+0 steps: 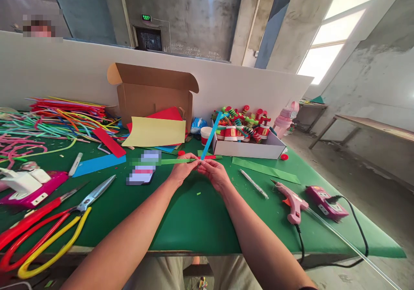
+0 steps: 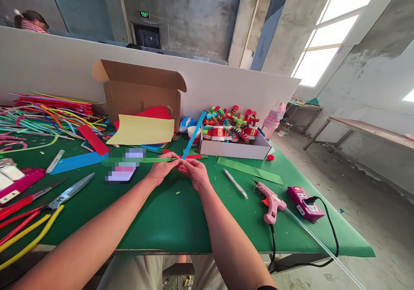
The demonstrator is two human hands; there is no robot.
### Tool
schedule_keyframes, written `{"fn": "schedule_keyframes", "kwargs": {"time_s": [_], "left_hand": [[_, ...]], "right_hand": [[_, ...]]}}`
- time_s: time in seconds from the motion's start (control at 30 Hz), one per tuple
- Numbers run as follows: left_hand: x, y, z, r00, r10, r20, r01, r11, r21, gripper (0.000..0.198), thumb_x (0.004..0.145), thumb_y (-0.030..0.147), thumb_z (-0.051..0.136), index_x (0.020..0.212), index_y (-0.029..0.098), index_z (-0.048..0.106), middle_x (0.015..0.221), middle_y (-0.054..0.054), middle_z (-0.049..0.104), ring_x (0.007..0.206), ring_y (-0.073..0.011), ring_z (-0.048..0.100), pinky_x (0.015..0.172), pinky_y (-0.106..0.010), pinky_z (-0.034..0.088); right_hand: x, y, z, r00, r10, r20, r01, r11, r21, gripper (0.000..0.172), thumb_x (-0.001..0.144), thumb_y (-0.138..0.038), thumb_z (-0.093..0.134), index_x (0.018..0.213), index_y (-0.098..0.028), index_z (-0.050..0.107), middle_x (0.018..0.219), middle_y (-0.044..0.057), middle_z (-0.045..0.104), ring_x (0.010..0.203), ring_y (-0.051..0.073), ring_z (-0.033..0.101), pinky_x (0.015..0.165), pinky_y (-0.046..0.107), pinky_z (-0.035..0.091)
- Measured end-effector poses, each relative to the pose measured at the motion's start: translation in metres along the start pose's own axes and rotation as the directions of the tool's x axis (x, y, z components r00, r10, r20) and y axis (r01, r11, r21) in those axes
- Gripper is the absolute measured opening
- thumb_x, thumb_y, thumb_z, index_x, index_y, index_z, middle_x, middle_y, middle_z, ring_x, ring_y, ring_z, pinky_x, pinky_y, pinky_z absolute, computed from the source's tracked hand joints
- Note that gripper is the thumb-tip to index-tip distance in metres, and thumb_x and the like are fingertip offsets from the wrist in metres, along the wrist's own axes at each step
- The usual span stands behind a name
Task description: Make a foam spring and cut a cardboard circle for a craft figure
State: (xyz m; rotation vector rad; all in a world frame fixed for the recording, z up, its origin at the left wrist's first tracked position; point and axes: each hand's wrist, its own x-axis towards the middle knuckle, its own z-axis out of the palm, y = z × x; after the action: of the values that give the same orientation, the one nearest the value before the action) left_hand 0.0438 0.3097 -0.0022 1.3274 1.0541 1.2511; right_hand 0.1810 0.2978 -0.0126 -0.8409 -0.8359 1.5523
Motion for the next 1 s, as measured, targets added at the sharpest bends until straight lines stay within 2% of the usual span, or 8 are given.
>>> {"fn": "schedule_keyframes", "kwargs": {"time_s": [0.17,0.4,0.63,0.8,1.0], "left_hand": [[-0.0021,-0.0010,0.0013,1.000,-0.025,-0.015,0.025,1.000,-0.008,0.030,0.062,0.046,0.073,0.066,0.019,0.061,0.060,0.002,0.060,0.059,-0.0130,0.056,0.060,-0.027,0.048],[-0.0002,-0.0056,0.0026,0.998,-0.062,0.002,0.062,0.993,-0.103,0.033,0.058,0.046,0.076,0.065,0.018,0.060,0.058,0.002,0.060,0.056,-0.0122,0.055,0.059,-0.027,0.048],[0.0019,-0.0090,0.0001,0.998,-0.057,0.000,0.057,0.993,-0.100,0.035,0.058,0.048,0.077,0.066,0.018,0.059,0.057,0.002,0.059,0.055,-0.0125,0.055,0.056,-0.027,0.047],[0.0010,-0.0089,0.0018,0.998,-0.038,0.057,0.042,0.996,-0.084,0.037,0.059,0.050,0.077,0.068,0.017,0.063,0.058,0.002,0.059,0.053,-0.0113,0.052,0.053,-0.025,0.044],[0.0016,-0.0077,0.0016,0.997,-0.030,0.069,0.034,0.998,-0.059,0.036,0.059,0.048,0.078,0.068,0.015,0.067,0.061,-0.001,0.064,0.054,-0.0121,0.053,0.054,-0.026,0.044]], "right_hand": [[0.0034,0.0024,-0.0022,0.997,0.012,-0.075,-0.012,1.000,0.011,0.030,0.050,-0.029,0.091,0.068,-0.013,0.072,0.064,0.004,0.071,0.058,0.012,0.065,0.068,0.027,0.058],[0.0053,0.0056,-0.0042,0.998,-0.019,-0.059,0.018,1.000,-0.007,0.029,0.051,-0.031,0.089,0.068,-0.014,0.071,0.061,0.002,0.070,0.056,0.012,0.064,0.068,0.028,0.058],[0.0032,0.0025,-0.0035,0.999,-0.012,-0.036,0.010,0.998,-0.057,0.032,0.049,-0.032,0.089,0.069,-0.015,0.072,0.062,0.002,0.069,0.056,0.012,0.063,0.066,0.028,0.056],[0.0016,0.0010,-0.0036,0.994,-0.048,-0.100,0.039,0.995,-0.092,0.031,0.048,-0.034,0.088,0.068,-0.016,0.072,0.059,-0.001,0.066,0.053,0.009,0.058,0.060,0.025,0.053],[0.0012,0.0015,-0.0021,0.995,-0.057,-0.085,0.050,0.995,-0.082,0.032,0.047,-0.032,0.089,0.066,-0.015,0.068,0.058,-0.001,0.066,0.055,0.011,0.060,0.067,0.029,0.055]]}}
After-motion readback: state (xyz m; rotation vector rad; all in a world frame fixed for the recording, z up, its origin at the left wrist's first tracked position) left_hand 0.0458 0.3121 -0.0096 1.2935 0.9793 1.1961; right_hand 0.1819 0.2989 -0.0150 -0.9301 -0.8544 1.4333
